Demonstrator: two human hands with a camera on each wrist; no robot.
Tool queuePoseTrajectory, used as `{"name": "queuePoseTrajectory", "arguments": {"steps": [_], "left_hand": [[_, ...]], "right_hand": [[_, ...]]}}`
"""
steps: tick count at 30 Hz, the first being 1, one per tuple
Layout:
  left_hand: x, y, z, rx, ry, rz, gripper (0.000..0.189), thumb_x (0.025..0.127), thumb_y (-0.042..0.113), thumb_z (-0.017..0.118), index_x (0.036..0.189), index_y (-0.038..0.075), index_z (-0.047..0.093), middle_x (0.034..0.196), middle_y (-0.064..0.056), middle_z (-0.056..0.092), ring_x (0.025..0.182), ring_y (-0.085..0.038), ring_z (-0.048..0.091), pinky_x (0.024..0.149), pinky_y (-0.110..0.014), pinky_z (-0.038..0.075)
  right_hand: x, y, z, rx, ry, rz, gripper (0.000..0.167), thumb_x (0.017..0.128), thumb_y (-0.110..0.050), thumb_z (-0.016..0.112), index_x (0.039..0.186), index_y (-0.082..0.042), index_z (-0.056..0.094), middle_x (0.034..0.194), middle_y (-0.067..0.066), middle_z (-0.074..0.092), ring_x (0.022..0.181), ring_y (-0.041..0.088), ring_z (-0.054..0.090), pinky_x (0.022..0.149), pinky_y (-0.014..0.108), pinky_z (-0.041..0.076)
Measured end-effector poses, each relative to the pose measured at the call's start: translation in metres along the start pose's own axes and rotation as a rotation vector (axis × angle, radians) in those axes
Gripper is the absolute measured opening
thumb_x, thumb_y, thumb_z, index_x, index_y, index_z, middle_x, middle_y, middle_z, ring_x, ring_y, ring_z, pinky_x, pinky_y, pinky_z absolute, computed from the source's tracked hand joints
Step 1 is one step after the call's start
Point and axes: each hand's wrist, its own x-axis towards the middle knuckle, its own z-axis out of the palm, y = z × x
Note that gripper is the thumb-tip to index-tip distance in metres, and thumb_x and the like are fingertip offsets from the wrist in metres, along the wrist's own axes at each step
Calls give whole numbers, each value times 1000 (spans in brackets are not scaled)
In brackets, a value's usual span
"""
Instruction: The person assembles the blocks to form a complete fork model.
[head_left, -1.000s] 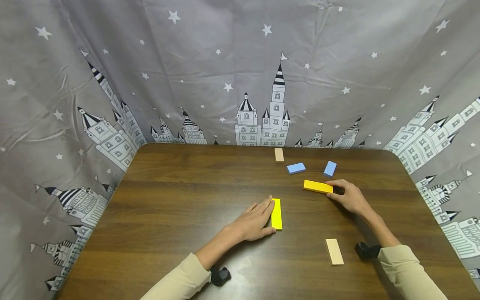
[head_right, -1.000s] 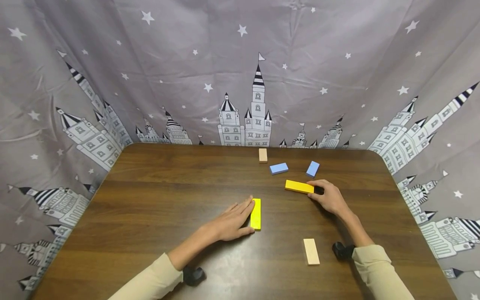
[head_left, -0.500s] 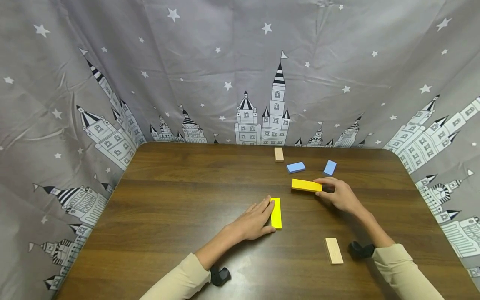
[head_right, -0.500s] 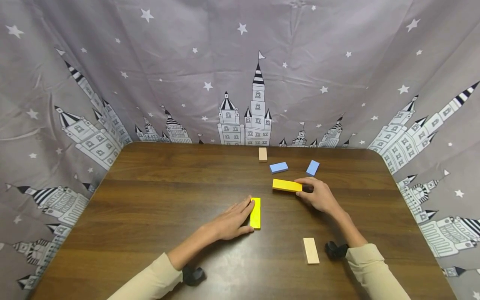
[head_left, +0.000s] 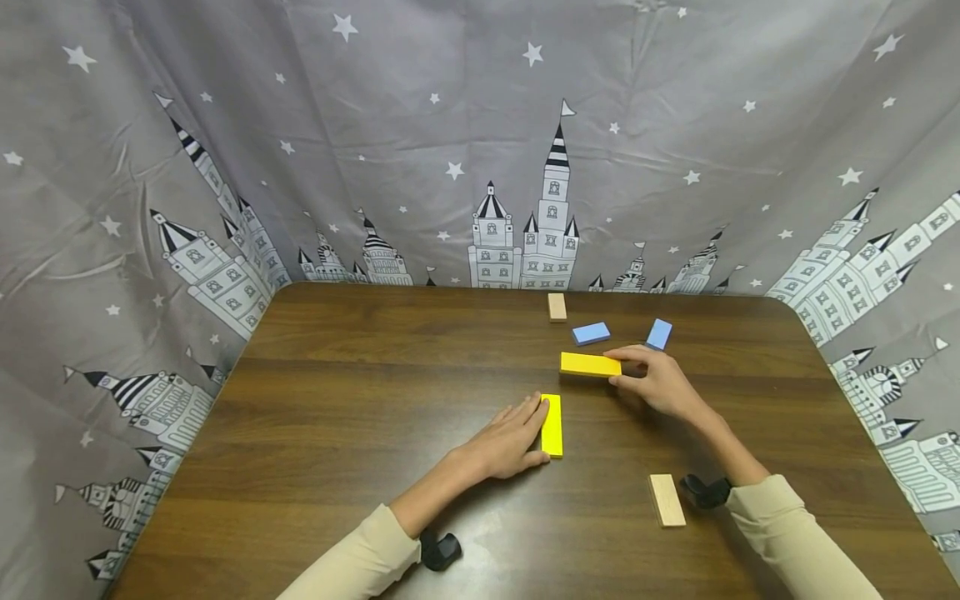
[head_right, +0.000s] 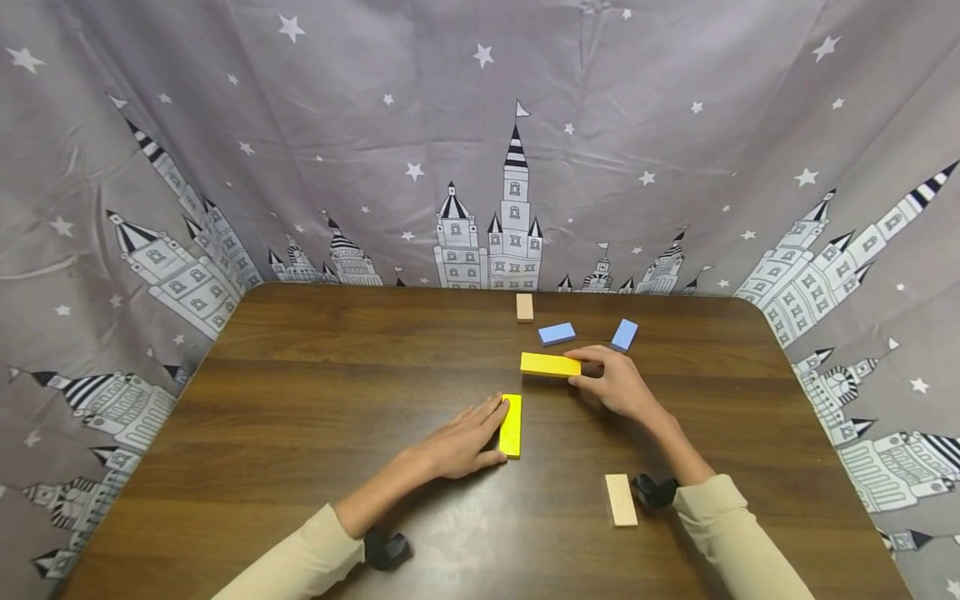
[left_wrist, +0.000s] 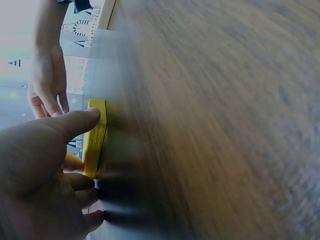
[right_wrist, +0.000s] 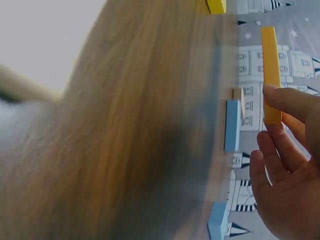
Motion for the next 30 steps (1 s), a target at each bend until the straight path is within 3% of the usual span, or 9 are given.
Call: {"name": "queuePoseTrajectory", "arguments": {"steps": [12,30], "left_hand": [[-1,1,-2,-7,-15,-11,78,102,38,58,158,1,20,164,-17,15,150,-28,15,119,-44,17],[-1,1,-3,-13,-25,-8,78,102,37,58,158,1,19,164,-17,14,150,-27,15,119,-44,16]], "right_hand": [[16,-11,25,37,-47,-7,37,87,-9,77,123,-2,70,121,16,67,107,35,64,89,50,53],[21,-20,45,-14,-129,89,35,87,-8,77,121,-2,71,117,16,68,103,30,62,91,51,49]]}}
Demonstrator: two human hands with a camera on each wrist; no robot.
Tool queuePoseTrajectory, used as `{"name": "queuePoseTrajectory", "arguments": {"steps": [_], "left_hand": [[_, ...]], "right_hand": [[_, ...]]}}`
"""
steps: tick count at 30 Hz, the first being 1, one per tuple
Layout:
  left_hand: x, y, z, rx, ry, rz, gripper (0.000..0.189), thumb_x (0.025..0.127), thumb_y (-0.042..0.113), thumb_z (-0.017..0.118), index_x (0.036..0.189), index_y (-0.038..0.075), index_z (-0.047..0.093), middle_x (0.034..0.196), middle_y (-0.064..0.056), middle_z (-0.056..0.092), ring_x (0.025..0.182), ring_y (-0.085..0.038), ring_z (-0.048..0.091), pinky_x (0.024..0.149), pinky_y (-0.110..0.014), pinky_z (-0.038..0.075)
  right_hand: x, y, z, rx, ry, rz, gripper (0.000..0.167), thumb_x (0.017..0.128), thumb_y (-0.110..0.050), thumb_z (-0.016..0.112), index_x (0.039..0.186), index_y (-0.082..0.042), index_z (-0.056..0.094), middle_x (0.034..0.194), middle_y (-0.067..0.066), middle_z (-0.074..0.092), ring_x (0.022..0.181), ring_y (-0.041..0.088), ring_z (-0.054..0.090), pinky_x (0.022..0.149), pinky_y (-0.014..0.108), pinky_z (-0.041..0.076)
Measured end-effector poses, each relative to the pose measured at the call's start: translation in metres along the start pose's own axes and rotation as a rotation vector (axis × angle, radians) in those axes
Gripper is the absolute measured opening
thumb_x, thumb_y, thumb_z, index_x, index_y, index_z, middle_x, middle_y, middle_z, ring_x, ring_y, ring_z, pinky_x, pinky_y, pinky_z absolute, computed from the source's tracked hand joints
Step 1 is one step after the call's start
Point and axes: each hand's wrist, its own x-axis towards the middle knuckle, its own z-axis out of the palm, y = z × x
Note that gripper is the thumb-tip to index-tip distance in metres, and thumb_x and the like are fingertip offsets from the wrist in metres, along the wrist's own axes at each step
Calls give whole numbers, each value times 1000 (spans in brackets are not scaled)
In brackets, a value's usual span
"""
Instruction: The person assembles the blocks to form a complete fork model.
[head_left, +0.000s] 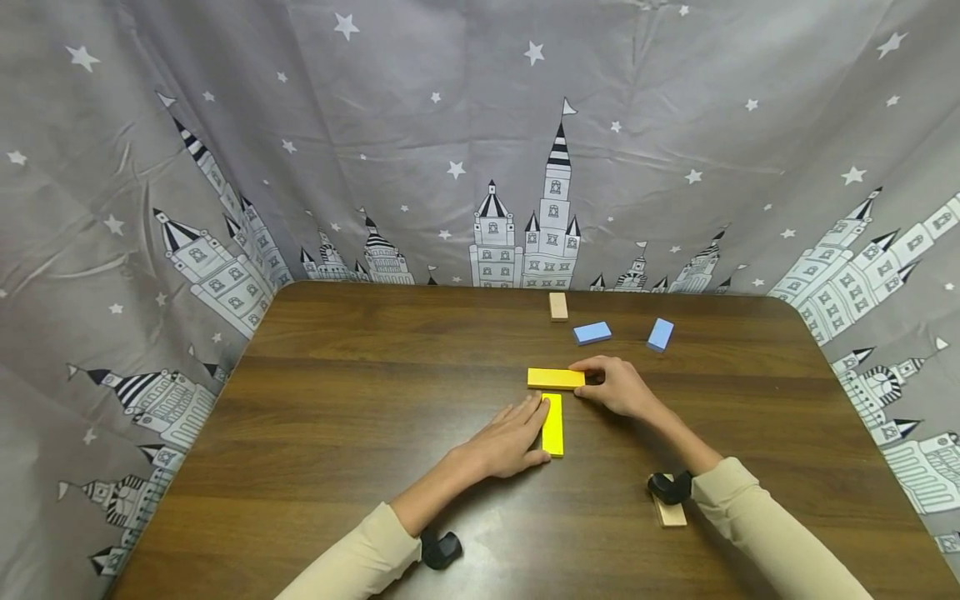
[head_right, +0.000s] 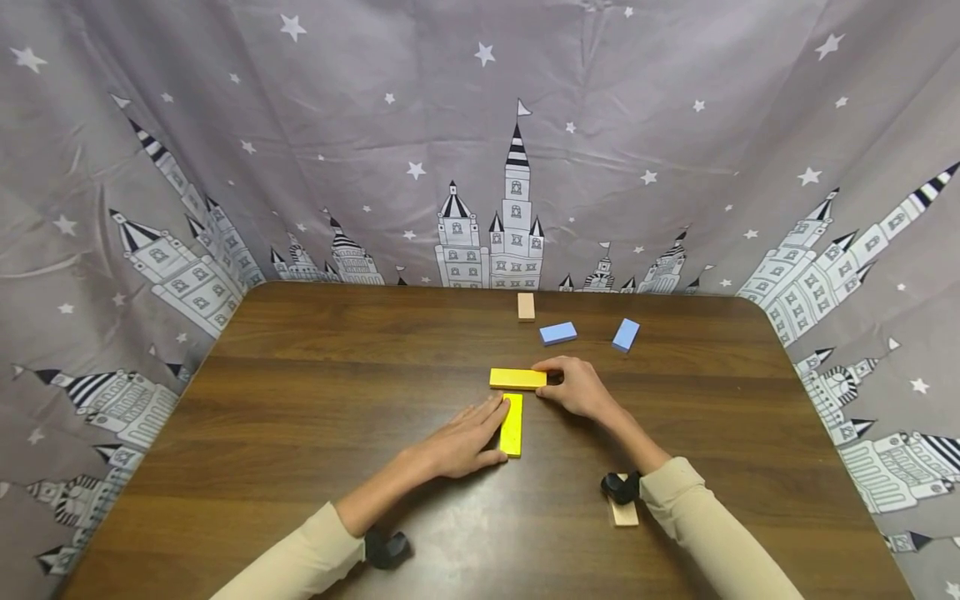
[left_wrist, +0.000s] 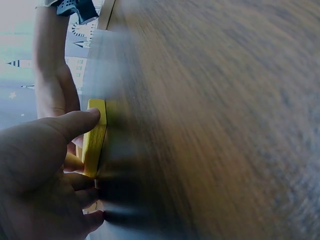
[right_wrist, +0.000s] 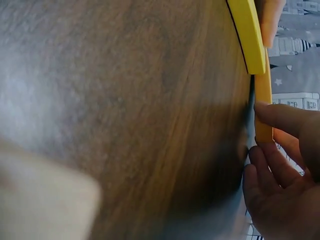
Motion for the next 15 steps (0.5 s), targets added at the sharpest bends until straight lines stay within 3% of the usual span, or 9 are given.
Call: {"name": "queuePoseTrajectory", "arguments": {"steps": [15], "left_hand": [[0,1,-1,-20,1,-2,78,102,36,59,158,-1,19,164,-18,15,150,-27,14,119,-46,16]], "right_hand": [[7,-7,1,-32,-67,1,32,82,-7,80,113,-5,73,104,8,69,92,23,60,84,43,51]]}}
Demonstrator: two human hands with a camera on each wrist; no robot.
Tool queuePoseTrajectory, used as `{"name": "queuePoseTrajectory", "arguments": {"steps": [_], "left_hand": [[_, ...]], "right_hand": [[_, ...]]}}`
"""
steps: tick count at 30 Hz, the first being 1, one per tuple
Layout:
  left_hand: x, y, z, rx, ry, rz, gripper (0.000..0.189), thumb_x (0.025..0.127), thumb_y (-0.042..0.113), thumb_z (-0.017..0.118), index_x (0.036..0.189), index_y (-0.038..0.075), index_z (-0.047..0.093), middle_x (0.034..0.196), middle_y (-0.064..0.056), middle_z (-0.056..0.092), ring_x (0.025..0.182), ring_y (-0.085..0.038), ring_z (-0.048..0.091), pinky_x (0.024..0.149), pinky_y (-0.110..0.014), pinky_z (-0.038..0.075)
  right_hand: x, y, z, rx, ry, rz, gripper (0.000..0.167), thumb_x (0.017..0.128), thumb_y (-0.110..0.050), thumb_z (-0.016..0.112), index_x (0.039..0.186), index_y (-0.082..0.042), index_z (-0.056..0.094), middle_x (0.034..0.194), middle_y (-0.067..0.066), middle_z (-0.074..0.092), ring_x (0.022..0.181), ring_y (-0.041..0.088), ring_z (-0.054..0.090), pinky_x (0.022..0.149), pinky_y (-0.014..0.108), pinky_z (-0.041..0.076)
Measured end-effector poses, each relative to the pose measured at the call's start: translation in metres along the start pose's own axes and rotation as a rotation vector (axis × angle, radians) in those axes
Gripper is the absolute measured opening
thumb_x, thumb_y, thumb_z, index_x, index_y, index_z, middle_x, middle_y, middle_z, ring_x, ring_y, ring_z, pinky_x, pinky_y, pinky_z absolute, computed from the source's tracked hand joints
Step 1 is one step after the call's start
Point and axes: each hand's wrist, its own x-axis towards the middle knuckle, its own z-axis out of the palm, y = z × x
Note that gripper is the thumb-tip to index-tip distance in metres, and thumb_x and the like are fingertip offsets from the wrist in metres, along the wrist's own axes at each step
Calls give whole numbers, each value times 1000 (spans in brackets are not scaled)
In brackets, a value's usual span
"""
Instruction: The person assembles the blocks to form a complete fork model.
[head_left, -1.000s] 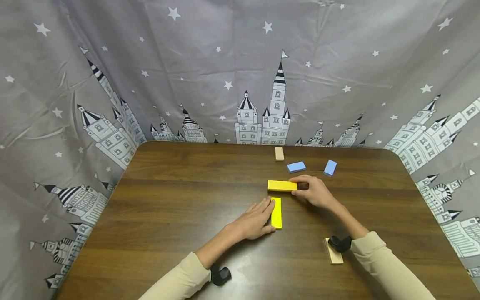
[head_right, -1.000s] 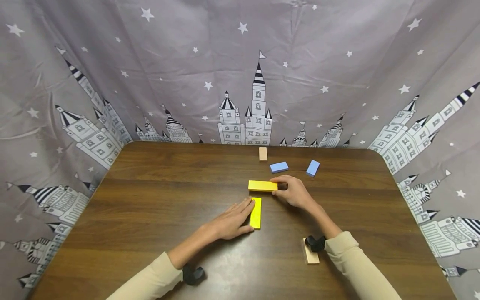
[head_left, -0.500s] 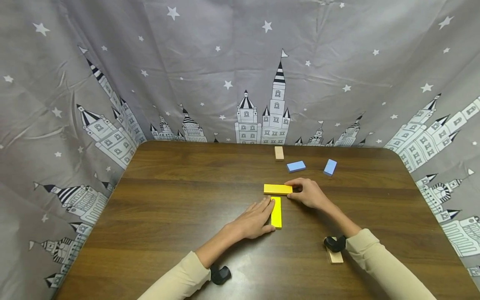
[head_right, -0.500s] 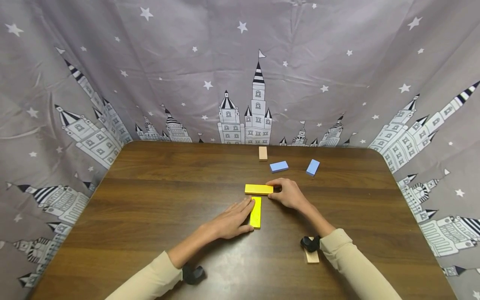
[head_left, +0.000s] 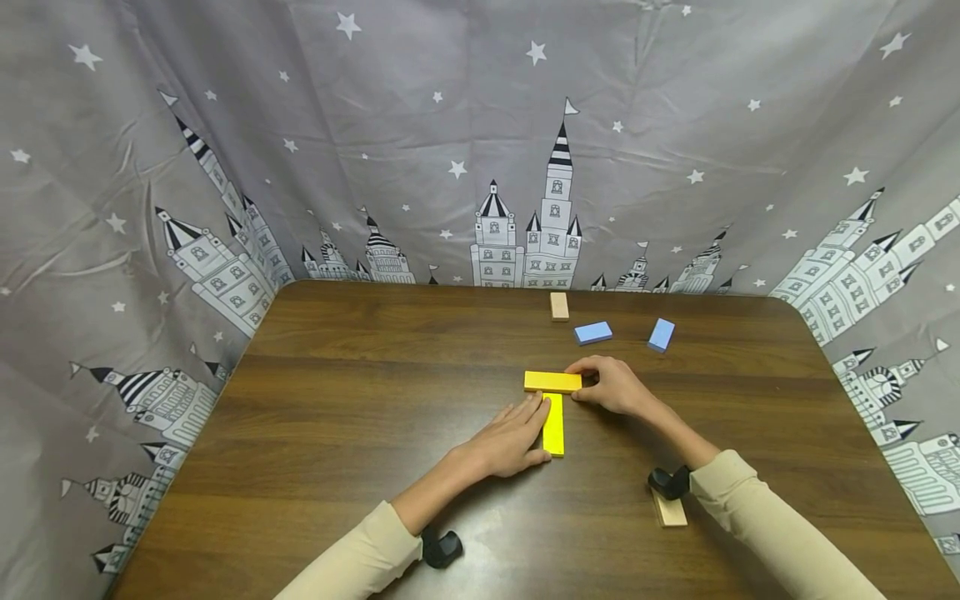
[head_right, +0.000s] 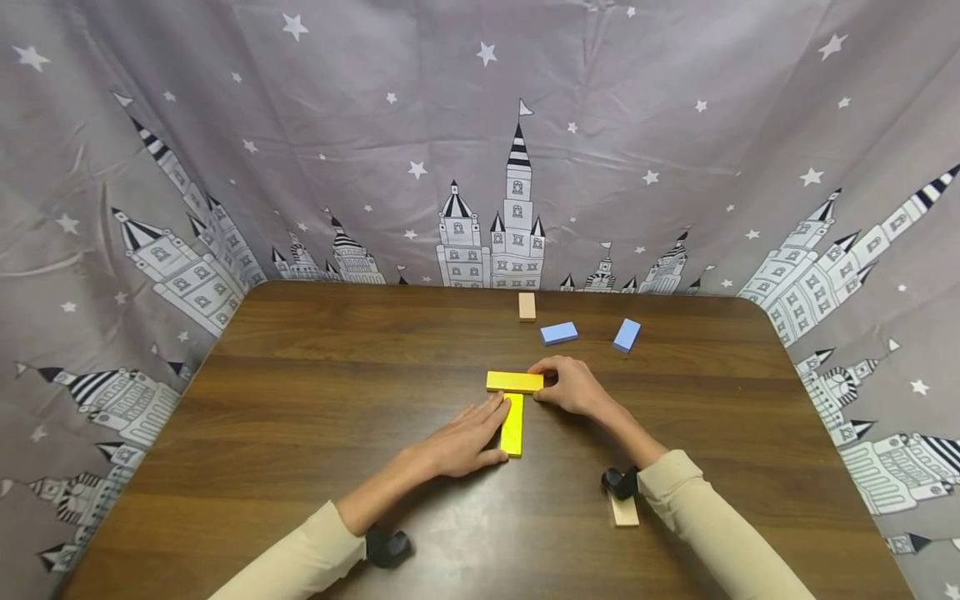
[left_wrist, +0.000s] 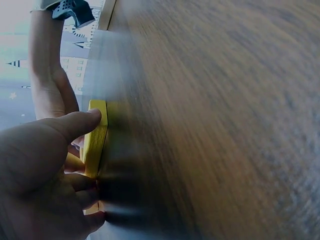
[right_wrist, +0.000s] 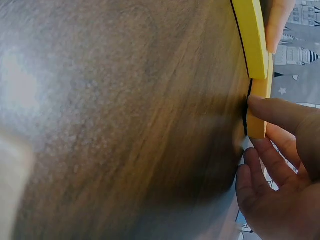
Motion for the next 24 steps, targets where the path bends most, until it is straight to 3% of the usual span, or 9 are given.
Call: {"name": "queuePoseTrajectory", "arguments": {"steps": [24], "left_hand": [[1,5,0,-2,-2,-33,77,101,34,60,158,0,21,163,-17,18,150,-27,16,118,-46,18]], "right_hand": [[4,-5,3,-11,-22,-12,30,81,-6,81,110,-5,74,103,7,66,93,25,56,84,43,49]]}}
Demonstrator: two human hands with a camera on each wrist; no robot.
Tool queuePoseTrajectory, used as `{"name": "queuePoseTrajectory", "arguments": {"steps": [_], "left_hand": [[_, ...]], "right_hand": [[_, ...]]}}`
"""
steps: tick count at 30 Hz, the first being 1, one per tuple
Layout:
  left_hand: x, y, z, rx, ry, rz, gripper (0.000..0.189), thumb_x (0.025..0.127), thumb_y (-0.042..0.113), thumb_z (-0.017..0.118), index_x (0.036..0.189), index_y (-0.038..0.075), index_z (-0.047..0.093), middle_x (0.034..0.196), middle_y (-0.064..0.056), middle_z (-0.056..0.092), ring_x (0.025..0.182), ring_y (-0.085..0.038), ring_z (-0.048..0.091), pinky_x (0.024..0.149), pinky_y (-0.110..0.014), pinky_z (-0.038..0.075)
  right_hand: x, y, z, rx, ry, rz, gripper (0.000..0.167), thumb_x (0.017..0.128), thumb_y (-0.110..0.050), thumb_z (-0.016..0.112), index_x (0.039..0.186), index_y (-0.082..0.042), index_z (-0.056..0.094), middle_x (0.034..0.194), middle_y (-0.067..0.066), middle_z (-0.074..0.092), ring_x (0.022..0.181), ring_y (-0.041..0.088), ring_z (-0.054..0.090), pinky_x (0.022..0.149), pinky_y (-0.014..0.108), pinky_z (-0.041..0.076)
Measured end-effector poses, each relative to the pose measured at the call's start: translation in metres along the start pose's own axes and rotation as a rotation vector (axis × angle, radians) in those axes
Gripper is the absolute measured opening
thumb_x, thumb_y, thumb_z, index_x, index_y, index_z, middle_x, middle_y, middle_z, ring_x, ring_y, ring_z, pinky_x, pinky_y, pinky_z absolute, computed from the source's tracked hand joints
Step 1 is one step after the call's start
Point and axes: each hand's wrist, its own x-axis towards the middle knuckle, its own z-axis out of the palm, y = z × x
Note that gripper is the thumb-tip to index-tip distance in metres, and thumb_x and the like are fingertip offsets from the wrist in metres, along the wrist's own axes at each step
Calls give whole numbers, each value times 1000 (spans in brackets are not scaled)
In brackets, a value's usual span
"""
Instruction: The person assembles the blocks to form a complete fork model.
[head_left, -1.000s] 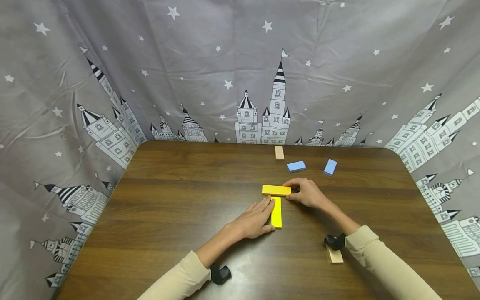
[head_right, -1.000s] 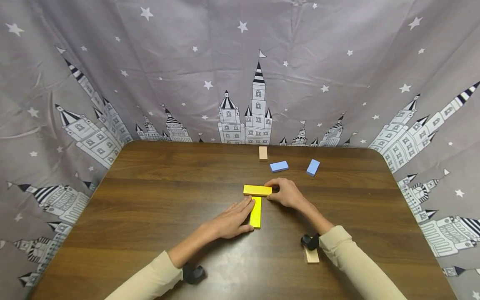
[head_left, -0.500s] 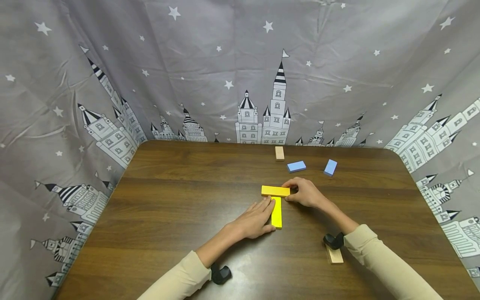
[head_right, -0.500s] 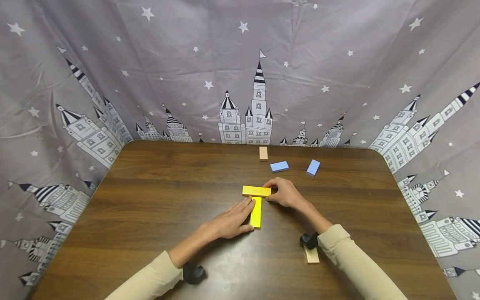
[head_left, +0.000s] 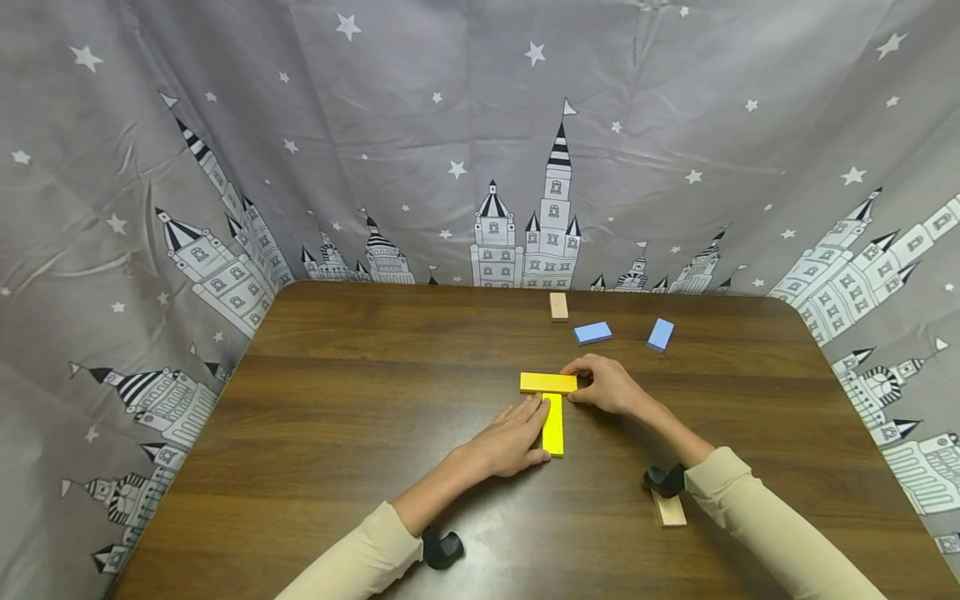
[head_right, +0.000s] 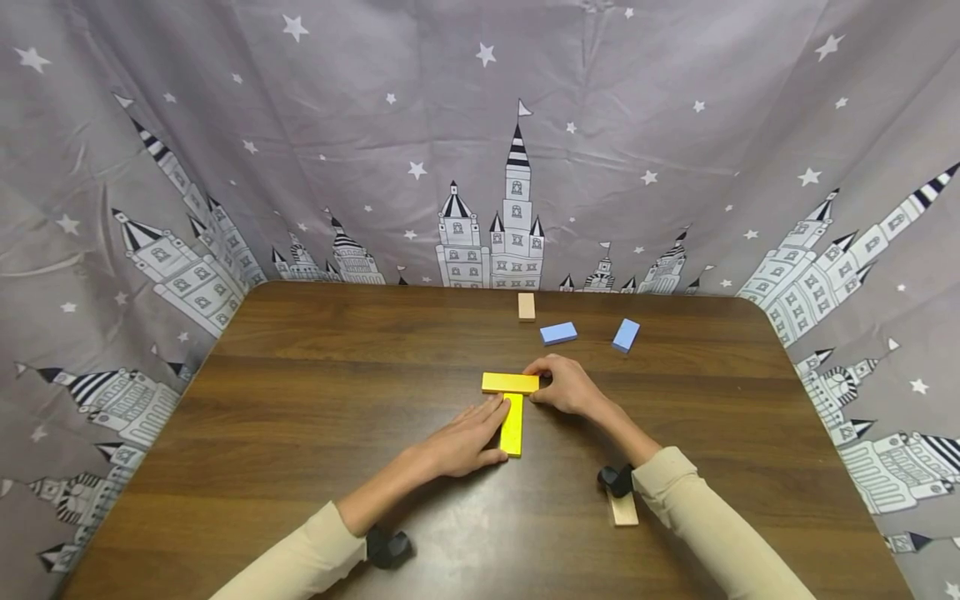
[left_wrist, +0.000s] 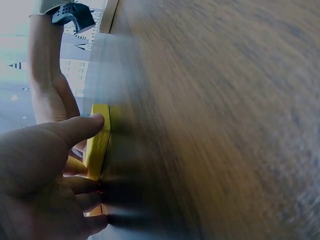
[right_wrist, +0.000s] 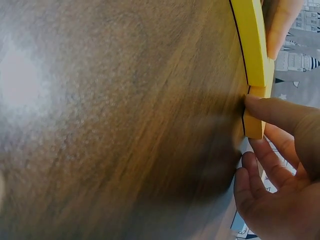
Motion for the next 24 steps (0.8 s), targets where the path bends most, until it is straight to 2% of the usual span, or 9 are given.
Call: {"name": "queuePoseTrajectory", "arguments": {"steps": [5,12,17,24], "left_hand": [[0,-1,1,-8,29,17,77,100,32,63,157,-1,24,162,-19,21,149,-28,20,117,-47,22],[0,-2,1,5,74,39,76,98,31,65,156,-1,27,157,-21,28,143,-30,33,114,-48,28],[0,-1,1,12,83,40,74,98,30,66,155,-1,30,159,-20,22,141,-33,36,113,-49,30],[0,0,1,3,49,26,76,100,33,63,156,-1,26,165,-17,7,146,-31,27,115,-48,26]], "right_hand": [[0,-1,0,9,-6,4,30,81,-5,81,110,-5,74,104,7,66,93,25,56,84,43,49],[-1,-1,-1,6,-16,16,31,82,-5,80,112,-5,73,105,8,66,94,25,56,85,44,49],[-1,0,-2,4,-13,15,30,83,-5,80,112,-4,73,105,9,65,94,26,56,86,45,49],[-2,1,-2,-6,-15,11,30,83,-6,80,112,-4,73,107,10,66,95,27,57,87,45,49]]}}
